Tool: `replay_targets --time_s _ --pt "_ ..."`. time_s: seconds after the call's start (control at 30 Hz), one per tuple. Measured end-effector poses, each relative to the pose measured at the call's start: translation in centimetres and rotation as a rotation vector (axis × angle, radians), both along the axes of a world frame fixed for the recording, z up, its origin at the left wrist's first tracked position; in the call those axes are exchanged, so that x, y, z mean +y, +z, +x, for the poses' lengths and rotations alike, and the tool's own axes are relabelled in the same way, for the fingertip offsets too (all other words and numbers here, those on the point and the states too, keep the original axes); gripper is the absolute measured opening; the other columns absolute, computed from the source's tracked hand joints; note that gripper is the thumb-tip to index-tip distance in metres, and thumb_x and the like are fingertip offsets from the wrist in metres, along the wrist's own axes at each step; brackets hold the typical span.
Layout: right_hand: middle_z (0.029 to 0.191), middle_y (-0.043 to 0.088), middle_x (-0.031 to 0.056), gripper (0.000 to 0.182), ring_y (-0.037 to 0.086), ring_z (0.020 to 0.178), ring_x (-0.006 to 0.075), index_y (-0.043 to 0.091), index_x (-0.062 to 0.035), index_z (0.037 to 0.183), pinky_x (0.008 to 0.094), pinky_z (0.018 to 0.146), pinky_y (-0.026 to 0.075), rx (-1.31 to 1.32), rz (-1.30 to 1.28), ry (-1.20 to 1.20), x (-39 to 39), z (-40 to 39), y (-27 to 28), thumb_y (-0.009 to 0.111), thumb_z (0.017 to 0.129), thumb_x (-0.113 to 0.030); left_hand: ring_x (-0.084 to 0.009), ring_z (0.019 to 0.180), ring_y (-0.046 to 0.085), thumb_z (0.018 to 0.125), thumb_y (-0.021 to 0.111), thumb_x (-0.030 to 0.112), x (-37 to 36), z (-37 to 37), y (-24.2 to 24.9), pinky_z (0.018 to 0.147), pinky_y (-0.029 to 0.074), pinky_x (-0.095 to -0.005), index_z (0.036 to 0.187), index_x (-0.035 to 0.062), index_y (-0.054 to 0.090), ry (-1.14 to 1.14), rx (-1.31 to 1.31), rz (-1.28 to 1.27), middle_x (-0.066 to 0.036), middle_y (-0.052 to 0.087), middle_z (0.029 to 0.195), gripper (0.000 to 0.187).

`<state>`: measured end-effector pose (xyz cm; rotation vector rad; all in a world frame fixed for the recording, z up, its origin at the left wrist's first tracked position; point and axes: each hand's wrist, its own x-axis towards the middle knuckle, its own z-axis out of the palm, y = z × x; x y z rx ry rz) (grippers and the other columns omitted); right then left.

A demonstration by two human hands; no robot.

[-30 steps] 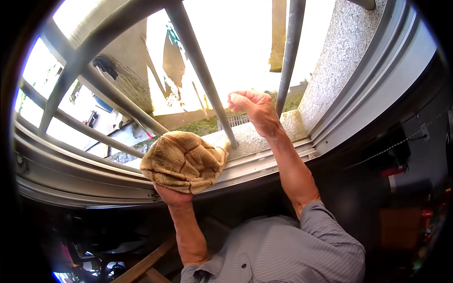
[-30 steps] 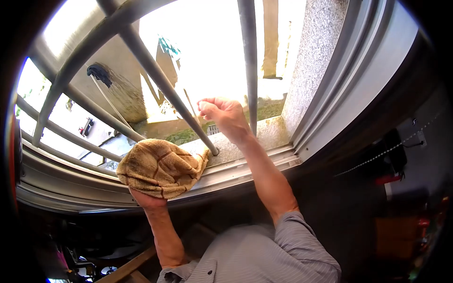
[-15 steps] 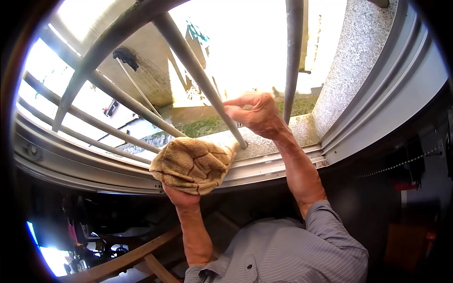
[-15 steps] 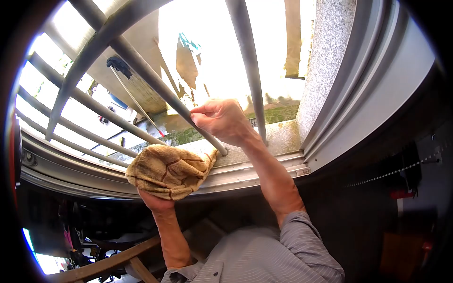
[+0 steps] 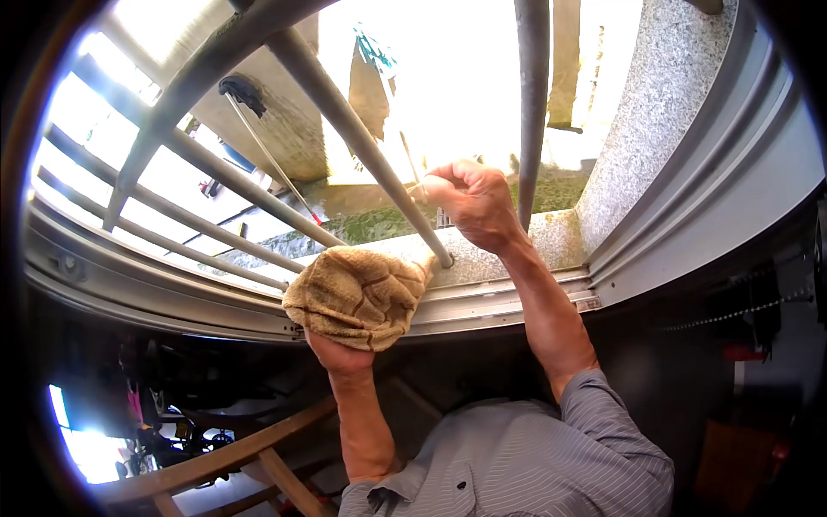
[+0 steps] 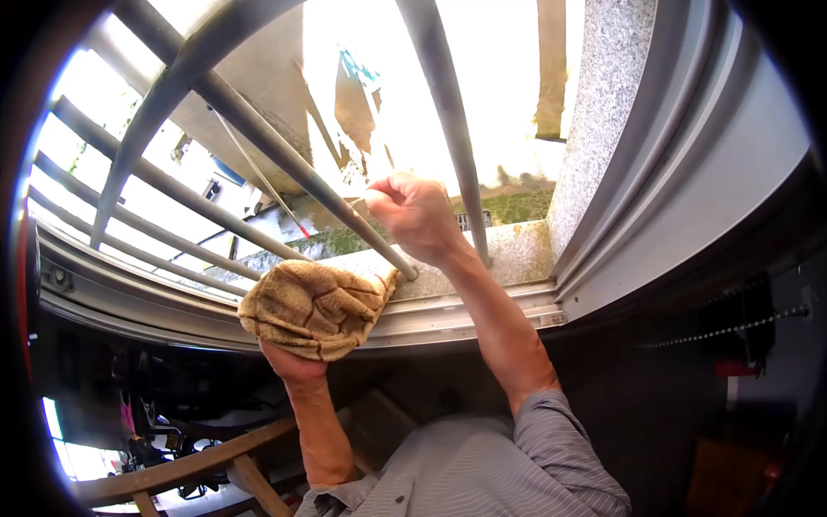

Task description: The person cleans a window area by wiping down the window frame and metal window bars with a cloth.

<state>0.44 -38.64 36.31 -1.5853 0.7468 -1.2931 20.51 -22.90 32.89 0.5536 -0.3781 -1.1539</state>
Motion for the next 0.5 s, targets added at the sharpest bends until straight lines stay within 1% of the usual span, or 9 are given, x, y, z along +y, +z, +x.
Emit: replay_targets --time_s 0.07,0.17,0.2,0.3,0.4,0.5 --pt "0.083 0.072 0.0120 0.021 0.065 0.069 0.0107 0.071 0.0042 0.100 0.0244 0.058 0.053 -0.015 0.055 -0.020 0.3 -0.3 -1.2 0.065 0.093 -0.015 -0.0366 0.132 0.049 0.104 0.033 0.046 0.1 0.3 -0.3 0.111 0.040 -0.0547 0.144 0.0049 0.045 0.031 -0.003 0.023 -0.016 0.049 0.145 0.059" --pt "0.085 0.073 0.0113 0.021 0.066 0.071 0.0109 0.073 0.0034 0.101 0.0255 0.060 0.053 -0.034 0.044 0.004 0.5 -0.2 -2.8 0.066 0.093 -0.014 -0.0364 0.132 0.049 0.104 0.033 0.046 0.3 0.7 -1.0 0.111 0.040 -0.0548 0.143 0.0055 0.046 0.049 -0.032 -0.003 -0.016 0.049 0.145 0.058" --pt "0.087 0.074 0.0115 0.020 0.067 0.073 0.0132 0.074 0.0025 0.102 0.0275 0.064 0.054 -0.032 -0.017 -0.016 0.9 -0.1 -2.5 0.067 0.092 -0.014 -0.0361 0.131 0.050 0.104 0.033 0.046 0.3 0.6 -1.0 0.111 0.040 -0.0541 0.143 0.0052 0.046 0.029 -0.010 -0.012 -0.016 0.050 0.144 0.058" --pt "0.087 0.074 0.0126 0.020 0.069 0.077 0.0161 0.074 0.0025 0.102 0.0294 0.069 0.055 -0.080 -0.071 -0.003 1.1 0.3 -2.2 0.068 0.092 -0.014 -0.0354 0.130 0.051 0.104 0.033 0.046 0.2 0.6 -0.8 0.110 0.042 -0.0527 0.144 0.0051 0.045 -0.026 0.038 -0.040 -0.015 0.051 0.143 0.058" --pt "0.088 0.074 0.0141 0.020 0.070 0.080 0.0178 0.074 0.0025 0.102 0.0301 0.072 0.055 -0.039 -0.085 0.002 1.0 0.3 -2.0 0.069 0.091 -0.013 -0.0353 0.131 0.050 0.104 0.033 0.046 0.2 0.7 -0.9 0.111 0.041 -0.0529 0.144 0.0055 0.045 -0.053 0.041 -0.055 -0.015 0.051 0.143 0.058" --pt "0.086 0.073 0.0136 0.018 0.069 0.079 0.0168 0.075 0.0018 0.100 0.0300 0.071 0.055 -0.017 -0.114 0.017 0.9 0.3 -1.6 0.070 0.090 -0.012 -0.0350 0.130 0.051 0.104 0.034 0.045 0.2 0.5 -0.9 0.110 0.041 -0.0525 0.143 0.0052 0.046 -0.041 0.028 -0.050 -0.015 0.052 0.142 0.058"
